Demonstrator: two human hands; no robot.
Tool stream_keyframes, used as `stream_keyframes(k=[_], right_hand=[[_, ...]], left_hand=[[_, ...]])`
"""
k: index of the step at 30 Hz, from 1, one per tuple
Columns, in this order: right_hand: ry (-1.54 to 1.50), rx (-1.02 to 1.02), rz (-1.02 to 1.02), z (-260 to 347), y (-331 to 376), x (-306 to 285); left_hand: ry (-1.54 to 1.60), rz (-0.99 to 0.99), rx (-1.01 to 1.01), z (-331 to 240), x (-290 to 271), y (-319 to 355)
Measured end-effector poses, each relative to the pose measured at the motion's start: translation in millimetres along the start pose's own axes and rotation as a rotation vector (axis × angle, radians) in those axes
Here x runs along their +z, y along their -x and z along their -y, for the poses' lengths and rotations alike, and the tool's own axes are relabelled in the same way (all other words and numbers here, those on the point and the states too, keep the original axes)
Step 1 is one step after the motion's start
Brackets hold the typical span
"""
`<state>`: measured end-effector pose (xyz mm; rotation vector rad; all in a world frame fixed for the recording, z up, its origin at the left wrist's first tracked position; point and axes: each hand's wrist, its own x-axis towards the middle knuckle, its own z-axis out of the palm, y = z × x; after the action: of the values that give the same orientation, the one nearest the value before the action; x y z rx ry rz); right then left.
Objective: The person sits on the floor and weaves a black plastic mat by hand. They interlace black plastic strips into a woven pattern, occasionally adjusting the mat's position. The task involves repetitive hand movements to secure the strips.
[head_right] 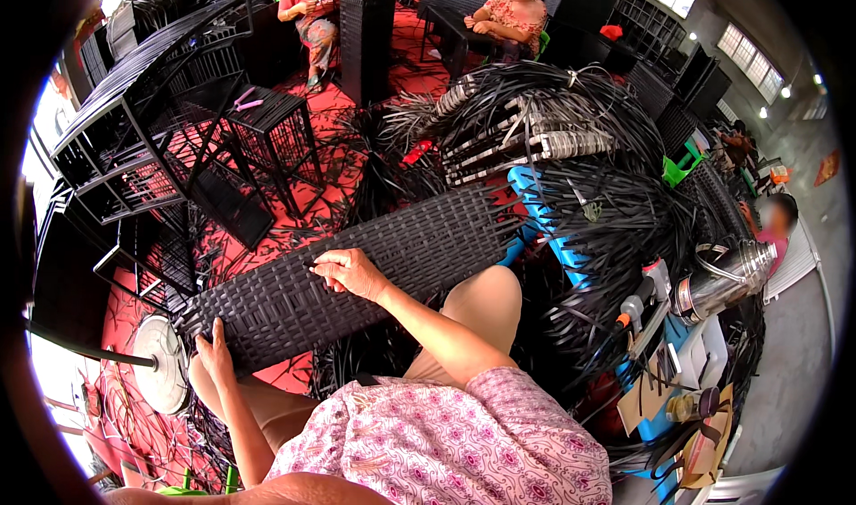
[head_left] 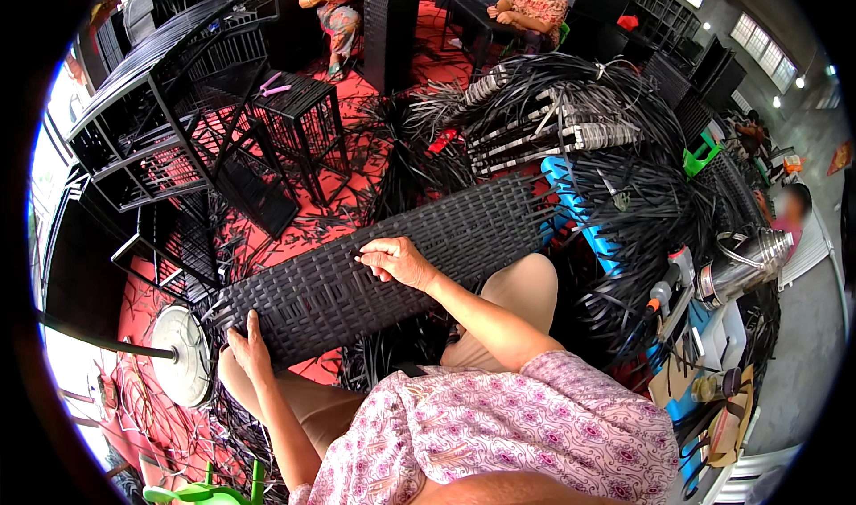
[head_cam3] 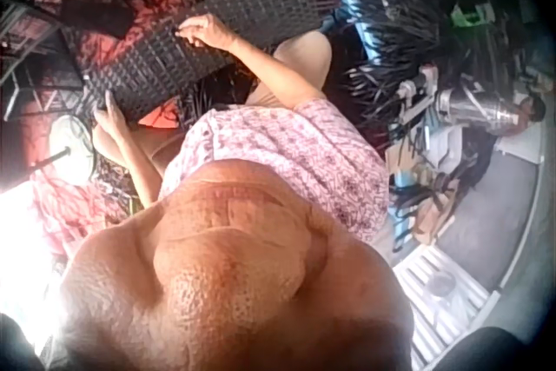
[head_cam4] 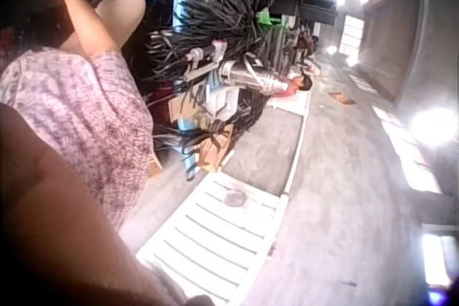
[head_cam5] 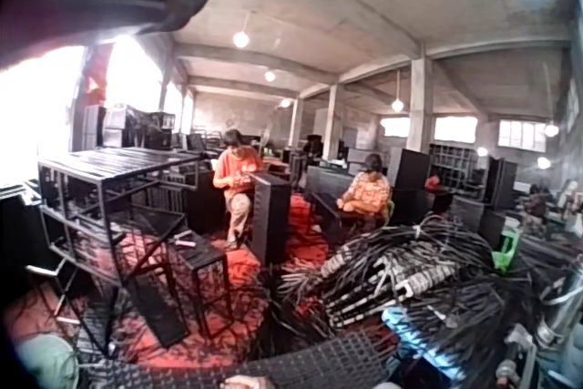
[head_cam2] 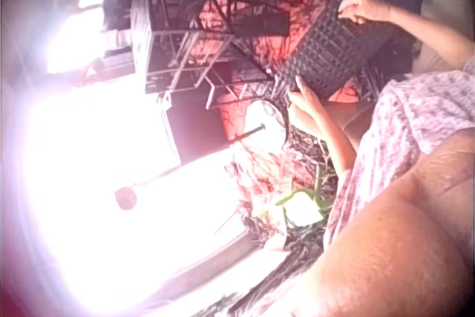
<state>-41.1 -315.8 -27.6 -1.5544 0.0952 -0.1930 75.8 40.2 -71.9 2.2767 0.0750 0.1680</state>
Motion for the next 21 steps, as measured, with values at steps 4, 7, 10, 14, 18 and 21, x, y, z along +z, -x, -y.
stream_keyframes(k=[4, 7, 10, 14, 18, 21], right_hand=[[-0.041, -0.009, -0.020, -8, -9, -2], [-0.026, -0.006, -0.019, -5, -10, 0], [-0.002, -0.005, -0.018, -4, -8, 0], [-0.024, -0.023, -0.017, -5, -7, -1], [-0.012, -0.014, -0.008, -6, -7, -1], [-0.013, -0.019, -0.004, -5, -7, -2]], left_hand=[[-0.097, -0.068, 0.001, -6, 7, 1], [-0.161, -0.090, 0.010, 1, 11, 1], [-0.222, -0.119, 0.016, 2, 16, 7], [-0.253, -0.170, 0.023, 5, 22, 8], [-0.261, -0.151, 0.007, 3, 20, 10], [-0.272, -0.162, 0.013, -2, 19, 11]])
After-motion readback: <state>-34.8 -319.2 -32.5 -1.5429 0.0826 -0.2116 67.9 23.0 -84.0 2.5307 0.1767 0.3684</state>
